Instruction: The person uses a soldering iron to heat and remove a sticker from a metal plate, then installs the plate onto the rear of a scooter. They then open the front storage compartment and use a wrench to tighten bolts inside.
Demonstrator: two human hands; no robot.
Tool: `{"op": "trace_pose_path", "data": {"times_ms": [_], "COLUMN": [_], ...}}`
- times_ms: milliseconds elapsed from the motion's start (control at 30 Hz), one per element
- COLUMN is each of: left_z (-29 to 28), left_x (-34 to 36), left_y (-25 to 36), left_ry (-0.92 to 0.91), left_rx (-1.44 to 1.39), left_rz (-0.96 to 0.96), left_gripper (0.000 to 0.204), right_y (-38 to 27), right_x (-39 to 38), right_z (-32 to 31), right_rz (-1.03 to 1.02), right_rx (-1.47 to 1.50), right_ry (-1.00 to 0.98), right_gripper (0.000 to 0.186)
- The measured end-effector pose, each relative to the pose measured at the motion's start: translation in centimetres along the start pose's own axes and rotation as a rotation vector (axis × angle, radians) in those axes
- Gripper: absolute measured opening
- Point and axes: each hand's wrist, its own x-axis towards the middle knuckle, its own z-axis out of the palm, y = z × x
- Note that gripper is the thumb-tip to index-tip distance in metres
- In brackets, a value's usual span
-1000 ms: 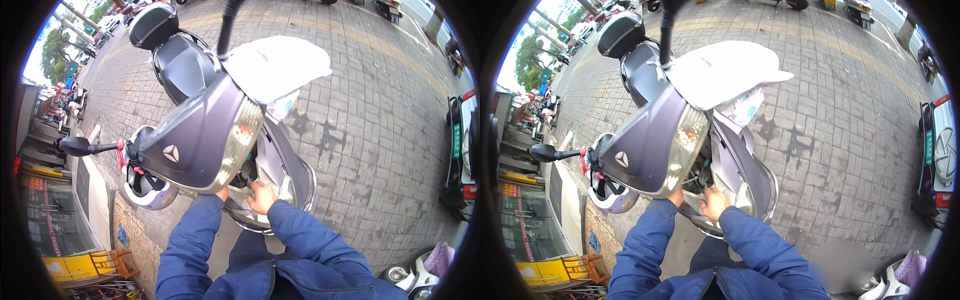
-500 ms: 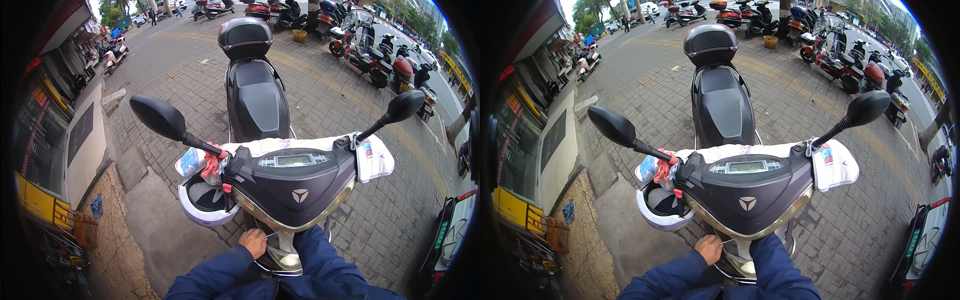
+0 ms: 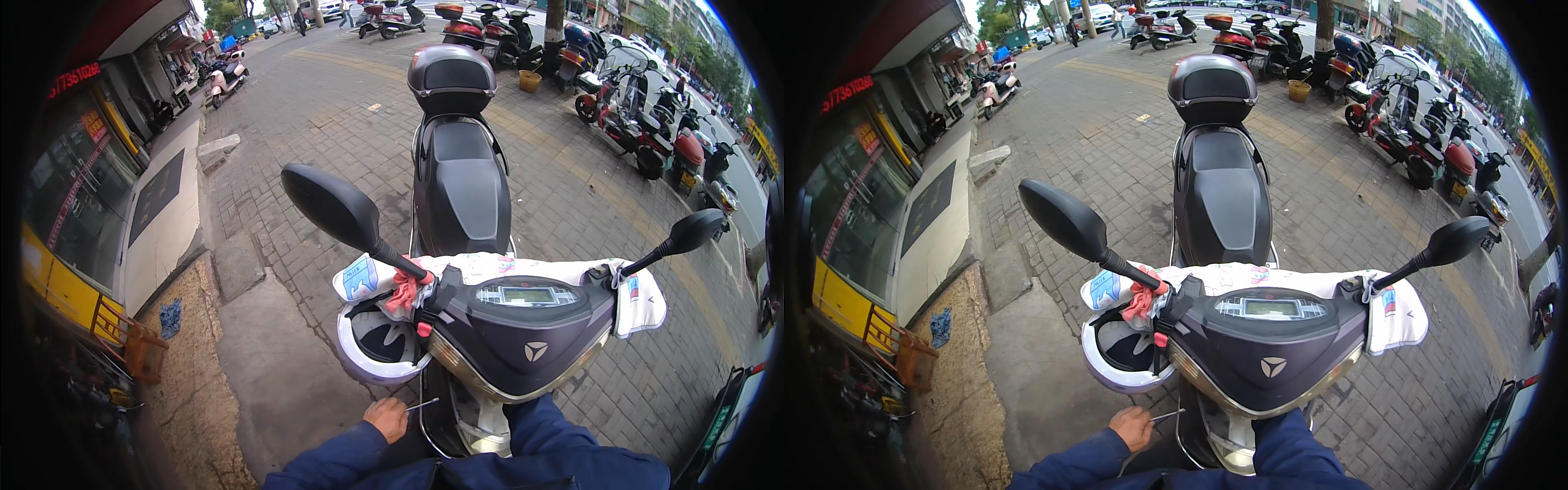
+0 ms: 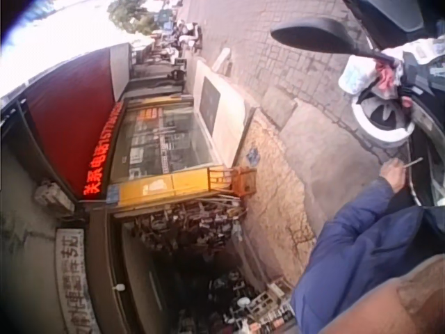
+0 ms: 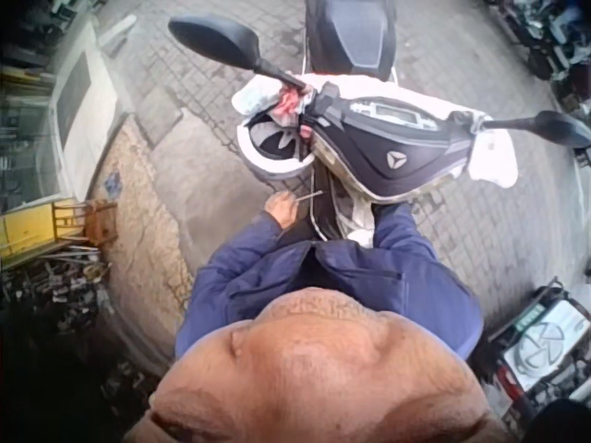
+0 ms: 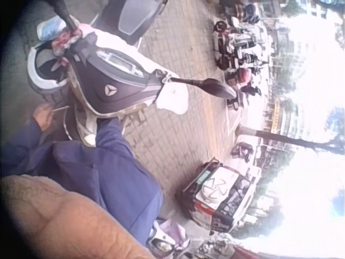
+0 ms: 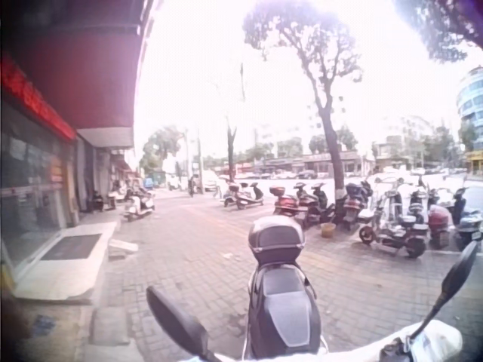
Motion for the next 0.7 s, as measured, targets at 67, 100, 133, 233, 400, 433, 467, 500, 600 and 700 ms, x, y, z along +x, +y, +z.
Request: {"op": "trace_pose_path", "data": {"times_ms": [67,100,133,233,400,433,467,500,600,700], "left_z": [0.0,0.1,0.1,0.1,-1.2,-1.3,-1.3,-1.3,-1.0,-0.4], "left_x": [-1.0,-1.7,-1.9,-1.9,0.1,1.4,2.3,2.9,5.5,6.8], "left_y": [-1.1,-1.6,-2.5,-5.4,-12.2,-13.7,-15.0,-16.1,-19.2,-20.6], "left_ry": [0.045,0.038,0.042,-0.008,-0.243,-0.248,-0.278,-0.301,-0.417,-0.283], "left_rx": [-0.002,-0.002,-0.002,-0.001,0.025,0.025,0.019,0.045,0.125,0.06], "left_rz": [-0.025,-0.054,-0.071,-0.134,-0.182,-0.162,-0.188,-0.132,0.017,0.209], "left_gripper": [0.015,0.014,0.014,0.017,0.023,0.024,0.024,0.024,0.025,0.027], "right_y": [0.5,0.7,0.9,0.7,-0.7,-0.9,-1.2,-1.4,-1.6,-1.7], "right_x": [-0.9,-1.4,-1.9,-3.4,-5.5,-5.8,-6.1,-6.3,-6.2,-5.8], "right_z": [0.4,0.7,1.0,1.9,3.1,3.2,3.4,3.4,3.3,3.2], "right_rz": [0.003,0.009,0.014,0.05,0.145,0.16,0.176,0.195,0.231,0.242], "right_rx": [-0.025,-0.038,-0.051,-0.103,-0.184,-0.194,-0.199,-0.198,-0.215,-0.219], "right_ry": [0.009,0.015,0.026,0.048,0.046,0.044,0.04,0.035,0.023,0.02], "right_gripper": [0.041,0.041,0.041,0.041,0.041,0.041,0.041,0.041,0.041,0.042]}}
